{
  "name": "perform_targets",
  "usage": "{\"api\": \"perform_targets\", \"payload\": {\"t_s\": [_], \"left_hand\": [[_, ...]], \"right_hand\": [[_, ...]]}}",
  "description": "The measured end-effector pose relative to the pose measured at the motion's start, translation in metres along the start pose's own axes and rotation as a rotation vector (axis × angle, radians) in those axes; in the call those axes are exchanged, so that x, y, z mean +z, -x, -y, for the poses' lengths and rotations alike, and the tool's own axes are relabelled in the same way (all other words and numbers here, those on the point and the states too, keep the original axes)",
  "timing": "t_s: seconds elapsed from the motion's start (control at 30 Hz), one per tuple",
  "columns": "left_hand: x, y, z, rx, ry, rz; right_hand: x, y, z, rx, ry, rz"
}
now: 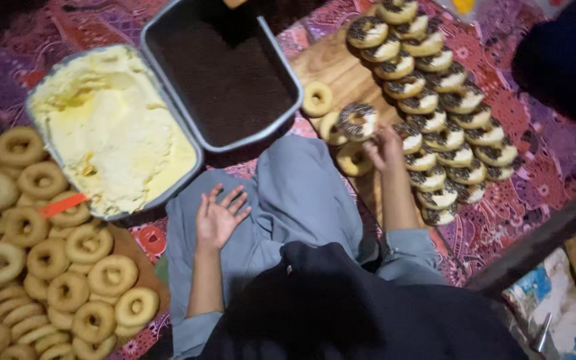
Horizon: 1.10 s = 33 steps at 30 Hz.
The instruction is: The person dips donuts into a yellow cream and then into a dark topping, placing them on a wooden board. Later, the person uses a grater to sprinkle a white topping over the arranged donuts.
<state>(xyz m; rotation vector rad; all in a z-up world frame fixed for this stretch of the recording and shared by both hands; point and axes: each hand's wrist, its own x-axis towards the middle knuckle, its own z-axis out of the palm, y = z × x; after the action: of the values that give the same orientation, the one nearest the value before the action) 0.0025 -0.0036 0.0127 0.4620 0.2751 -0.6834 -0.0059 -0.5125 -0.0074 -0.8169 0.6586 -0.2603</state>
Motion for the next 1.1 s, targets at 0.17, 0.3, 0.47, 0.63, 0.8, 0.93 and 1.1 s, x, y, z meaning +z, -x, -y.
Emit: {"api": "perform_targets", "payload": {"t_s": [0.17,0.3,0.47,0.63,0.8,0.93,1.1], "left_hand": [[0.014,-0.006,-0.001,0.022,-0.034,-0.036],[0.016,-0.005,0.003,0.022,-0.028,-0.061],[0.017,-0.008,0.0,0.024,-0.039,-0.081],[0.016,-0.009,0.005,0.012,-0.054,-0.1],[0.015,-0.004,0.002,0.04,-0.037,-0.043],[0.012,-0.004,0.008,0.061,-0.06,-0.051],[0.013,0.001,0.011,0.117,-0.116,-0.023]], "right_hand": [[-0.054,-0.051,0.033,-0.121,0.241,-0.304],[-0.076,-0.055,0.042,-0.484,1.184,-0.382],[-0.074,0.002,0.023,-0.56,1.278,-0.482],[-0.045,0.035,-0.058,-0.541,1.783,-0.38],[0.012,0.015,-0.074,-0.346,0.772,-0.479],[0.064,-0.016,-0.064,-0.181,0.794,-0.392],[0.1,0.017,-0.053,-0.255,0.337,-0.387]]}}
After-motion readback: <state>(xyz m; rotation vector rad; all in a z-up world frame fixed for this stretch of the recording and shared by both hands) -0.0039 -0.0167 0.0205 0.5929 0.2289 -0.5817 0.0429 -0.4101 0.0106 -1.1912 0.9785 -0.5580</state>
